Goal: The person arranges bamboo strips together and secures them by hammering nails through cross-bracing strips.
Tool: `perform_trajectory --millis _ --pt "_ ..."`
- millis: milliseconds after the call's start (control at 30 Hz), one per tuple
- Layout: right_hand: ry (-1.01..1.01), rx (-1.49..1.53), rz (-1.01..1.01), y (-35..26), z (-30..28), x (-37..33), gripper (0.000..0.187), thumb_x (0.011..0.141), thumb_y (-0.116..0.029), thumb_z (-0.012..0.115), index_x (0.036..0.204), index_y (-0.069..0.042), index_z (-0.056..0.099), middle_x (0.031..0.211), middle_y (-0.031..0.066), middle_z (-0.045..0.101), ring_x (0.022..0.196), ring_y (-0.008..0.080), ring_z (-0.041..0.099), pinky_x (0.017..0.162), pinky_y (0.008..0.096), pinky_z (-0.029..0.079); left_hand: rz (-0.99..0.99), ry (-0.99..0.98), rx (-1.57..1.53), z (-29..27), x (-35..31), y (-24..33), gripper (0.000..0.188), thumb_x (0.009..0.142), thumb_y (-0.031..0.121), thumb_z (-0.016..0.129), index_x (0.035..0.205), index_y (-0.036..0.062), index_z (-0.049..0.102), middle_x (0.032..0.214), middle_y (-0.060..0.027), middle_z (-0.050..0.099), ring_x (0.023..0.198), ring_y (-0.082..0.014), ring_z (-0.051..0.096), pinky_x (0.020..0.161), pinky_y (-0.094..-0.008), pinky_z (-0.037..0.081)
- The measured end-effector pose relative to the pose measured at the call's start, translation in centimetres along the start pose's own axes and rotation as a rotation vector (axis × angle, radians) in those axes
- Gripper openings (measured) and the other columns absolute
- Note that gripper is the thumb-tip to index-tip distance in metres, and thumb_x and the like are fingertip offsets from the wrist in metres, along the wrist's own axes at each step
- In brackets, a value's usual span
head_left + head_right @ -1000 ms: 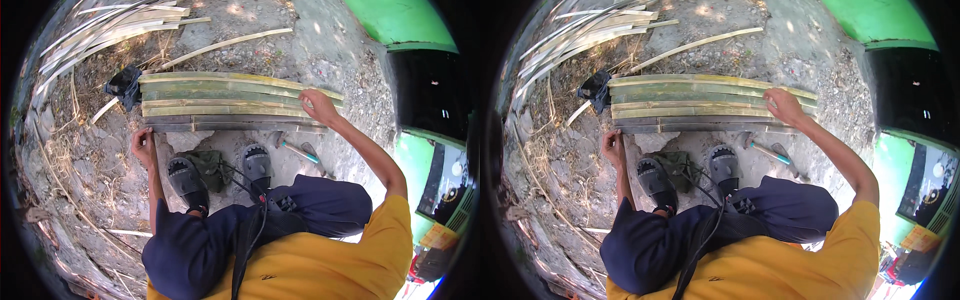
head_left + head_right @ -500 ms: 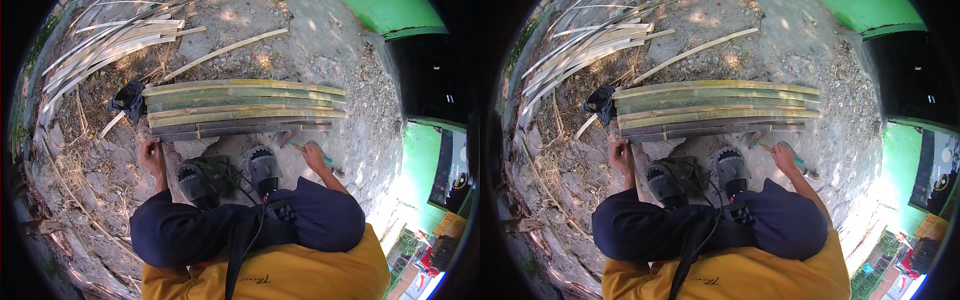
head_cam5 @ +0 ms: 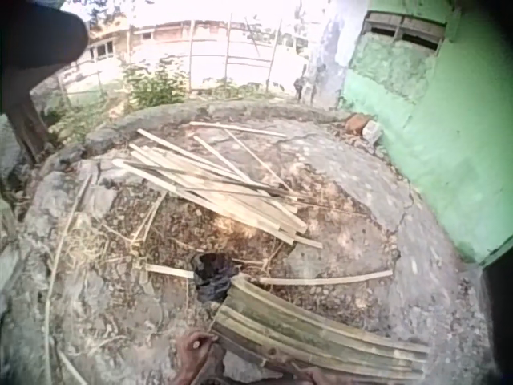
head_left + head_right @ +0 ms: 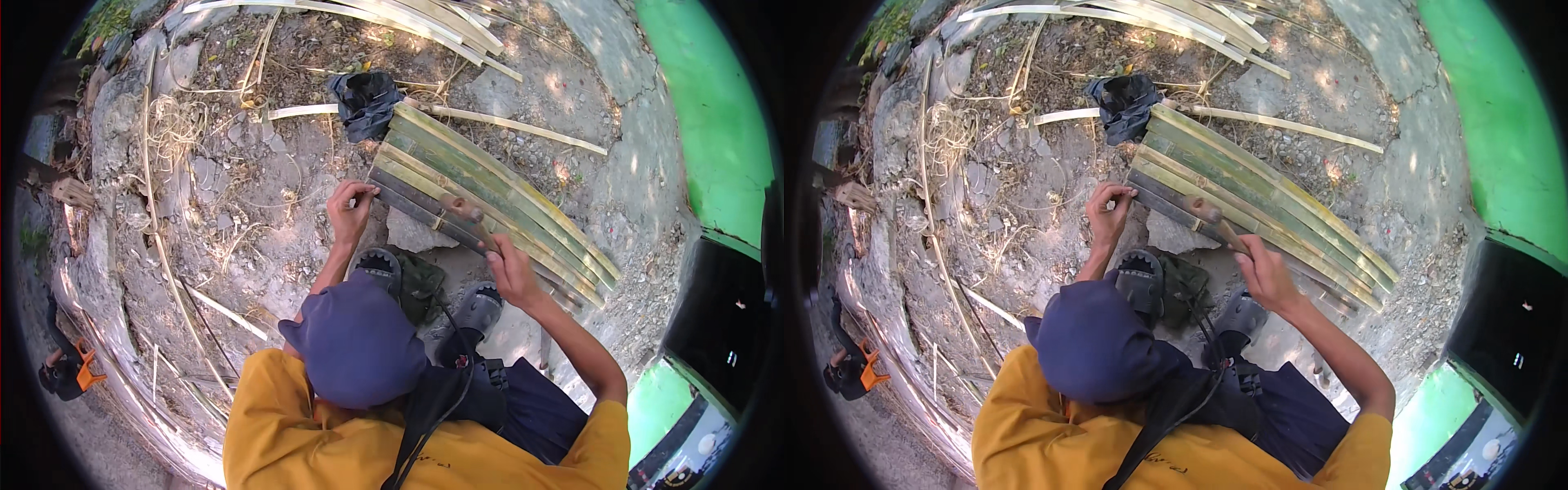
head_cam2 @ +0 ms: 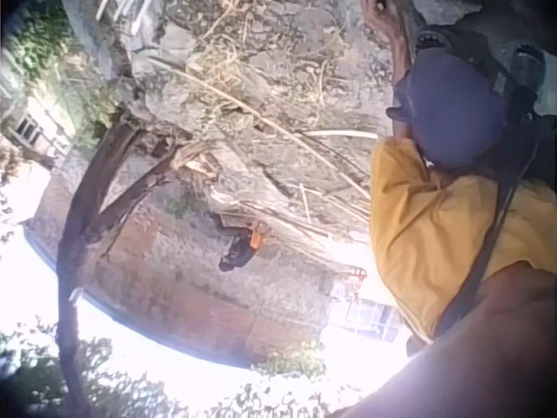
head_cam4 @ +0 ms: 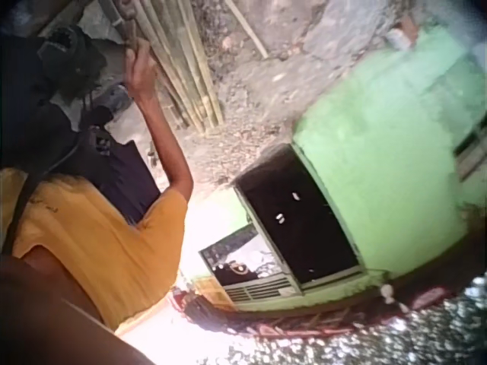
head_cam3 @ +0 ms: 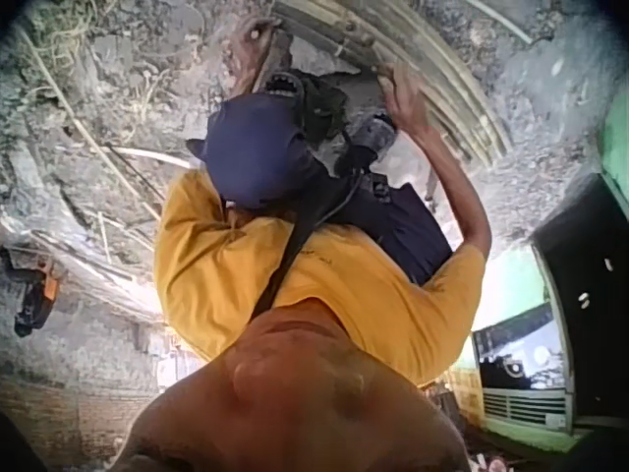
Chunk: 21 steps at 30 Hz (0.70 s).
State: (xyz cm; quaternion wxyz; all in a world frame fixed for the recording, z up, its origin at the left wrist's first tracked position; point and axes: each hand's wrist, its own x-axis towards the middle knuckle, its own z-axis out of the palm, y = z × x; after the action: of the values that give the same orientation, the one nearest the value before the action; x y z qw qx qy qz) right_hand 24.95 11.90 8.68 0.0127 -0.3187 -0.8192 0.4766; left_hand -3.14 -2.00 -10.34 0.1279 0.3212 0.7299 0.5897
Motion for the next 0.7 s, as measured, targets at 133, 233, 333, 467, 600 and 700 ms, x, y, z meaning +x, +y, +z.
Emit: perform_trajectory --millis 133,233,333,467,600,700 --pt "-0.028 0.023 -0.118 1.5 7.9 6.5 0.024 0.104 -0.014 0.055 0.124 -0.001 0.054 0.086 0.0264 0.066 0.078 0.0473 0.067 0.068 0.0498 0.051 -0.022 0.007 -0.022 0.6 0.1 -0.2 0.012 0.081 -0.008 0.077 0.088 0.0006 0.074 0.086 -0.0071 0.070 0.072 -0.0140 0.065 0.063 -0.0271 0.051" --pt "0.010 0.018 -0.145 3.3 11.5 7.3 0.024 0.104 -0.015 0.056 0.124 -0.002 0.054 0.088 0.0277 0.067 0.080 0.0490 0.067 0.068 0.0525 0.051 -0.037 -0.016 -0.007 0.5 0.3 -0.6 0.014 0.081 -0.010 0.072 0.090 -0.0004 0.074 0.089 -0.0085 0.070 0.074 -0.0162 0.066 0.065 -0.0276 0.052" --pt "0.045 0.004 -0.113 3.8 12.9 6.8 0.024 0.104 -0.015 0.056 0.124 -0.002 0.054 0.090 0.0285 0.067 0.083 0.0496 0.067 0.069 0.0537 0.052 -0.045 -0.026 -0.047 0.4 -0.1 -0.8 0.014 0.080 -0.010 0.072 0.091 -0.0004 0.074 0.090 -0.0088 0.071 0.076 -0.0183 0.067 0.067 -0.0285 0.053" --pt "0.123 -0.024 -0.152 3.3 13.8 6.3 0.023 0.104 -0.016 0.056 0.122 -0.002 0.054 0.093 0.0292 0.068 0.085 0.0495 0.067 0.069 0.0545 0.053 -0.056 -0.005 -0.027 0.2 0.0 -0.9 0.015 0.080 -0.010 0.072 0.091 0.0001 0.074 0.090 -0.0089 0.071 0.077 -0.0194 0.069 0.069 -0.0298 0.054" --pt "0.091 -0.075 -0.112 3.6 13.7 7.1 0.023 0.103 -0.016 0.057 0.122 -0.002 0.054 0.093 0.0290 0.068 0.084 0.0495 0.067 0.069 0.0551 0.053 -0.067 -0.011 -0.049 0.4 0.1 -0.5 0.015 0.080 -0.010 0.072 0.091 0.0005 0.074 0.089 -0.0080 0.071 0.076 -0.0179 0.068 0.068 -0.0287 0.053" --pt "0.104 -0.073 -0.122 3.6 14.0 6.6 0.023 0.103 -0.015 0.057 0.122 -0.003 0.054 0.094 0.0290 0.068 0.083 0.0495 0.067 0.068 0.0556 0.052 -0.059 0.009 -0.052 0.3 0.2 -0.4 0.016 0.078 -0.010 0.072 0.090 0.0001 0.074 0.088 -0.0071 0.070 0.074 -0.0154 0.066 0.066 -0.0275 0.052"
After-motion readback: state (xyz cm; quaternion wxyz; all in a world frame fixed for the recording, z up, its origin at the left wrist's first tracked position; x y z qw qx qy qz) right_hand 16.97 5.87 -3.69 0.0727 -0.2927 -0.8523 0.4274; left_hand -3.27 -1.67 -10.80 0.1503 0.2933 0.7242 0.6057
